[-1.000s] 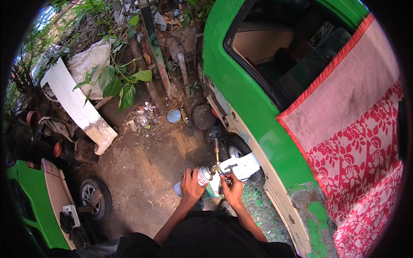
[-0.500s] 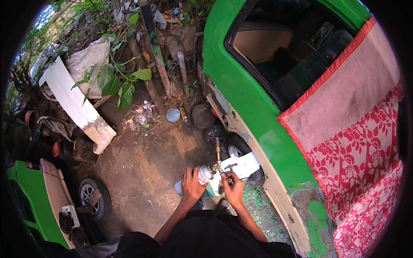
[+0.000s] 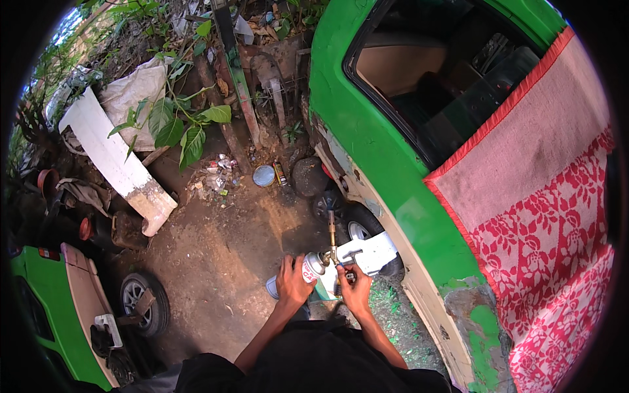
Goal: The person uses a handheld blowtorch to apply heat to the side panel of a green car. They move the flame along the panel's surface, focusing on specific areas while holding the torch steadily.
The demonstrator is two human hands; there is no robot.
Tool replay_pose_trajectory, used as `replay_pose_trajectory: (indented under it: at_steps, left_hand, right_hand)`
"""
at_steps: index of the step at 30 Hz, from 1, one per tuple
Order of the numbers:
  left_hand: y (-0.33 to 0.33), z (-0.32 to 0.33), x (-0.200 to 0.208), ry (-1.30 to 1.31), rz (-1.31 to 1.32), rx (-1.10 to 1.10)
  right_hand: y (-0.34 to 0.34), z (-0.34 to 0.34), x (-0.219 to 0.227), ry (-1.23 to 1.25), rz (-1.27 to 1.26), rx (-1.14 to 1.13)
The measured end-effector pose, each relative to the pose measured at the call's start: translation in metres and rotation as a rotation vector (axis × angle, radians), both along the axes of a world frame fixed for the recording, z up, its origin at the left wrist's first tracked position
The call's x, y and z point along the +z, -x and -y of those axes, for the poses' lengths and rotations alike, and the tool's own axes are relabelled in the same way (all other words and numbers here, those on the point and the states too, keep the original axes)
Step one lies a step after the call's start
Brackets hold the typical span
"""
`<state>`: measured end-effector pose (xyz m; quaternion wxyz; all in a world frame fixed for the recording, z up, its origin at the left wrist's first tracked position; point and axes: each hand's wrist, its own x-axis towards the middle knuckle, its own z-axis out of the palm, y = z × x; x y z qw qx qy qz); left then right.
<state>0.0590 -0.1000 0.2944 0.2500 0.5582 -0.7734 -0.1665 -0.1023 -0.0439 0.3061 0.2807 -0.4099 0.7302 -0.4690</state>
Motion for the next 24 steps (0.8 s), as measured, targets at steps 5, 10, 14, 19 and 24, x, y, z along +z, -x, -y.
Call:
replay_pose_trajectory:
  at_steps: [5,10,14,19,24]
  left_hand:
    - [0.0001,-0.0002,0.0012,0.016,-0.011,0.004]
    - [0.0002,-0.0012,0.0013,0.011,-0.008,0.003]
    - [0.0007,-0.0021,0.0016,0.003,-0.018,0.002]
    - [0.0002,-0.0038,0.0029,0.006,-0.024,0.006]
    - [0.0003,-0.0056,0.0012,0.014,-0.025,-0.001]
  right_hand:
    - [-0.0009,0.0002,0.0038,-0.019,-0.006,0.002]
    - [0.0001,-0.0009,0.0035,-0.035,-0.005,0.006]
    - [0.0015,-0.0017,-0.0016,-0.019,-0.017,0.009]
    - [0.0004,-0.0031,-0.0003,-0.018,-0.011,0.009]
    - [0.0003,-0.0053,0.003,-0.021,0.009,0.007]
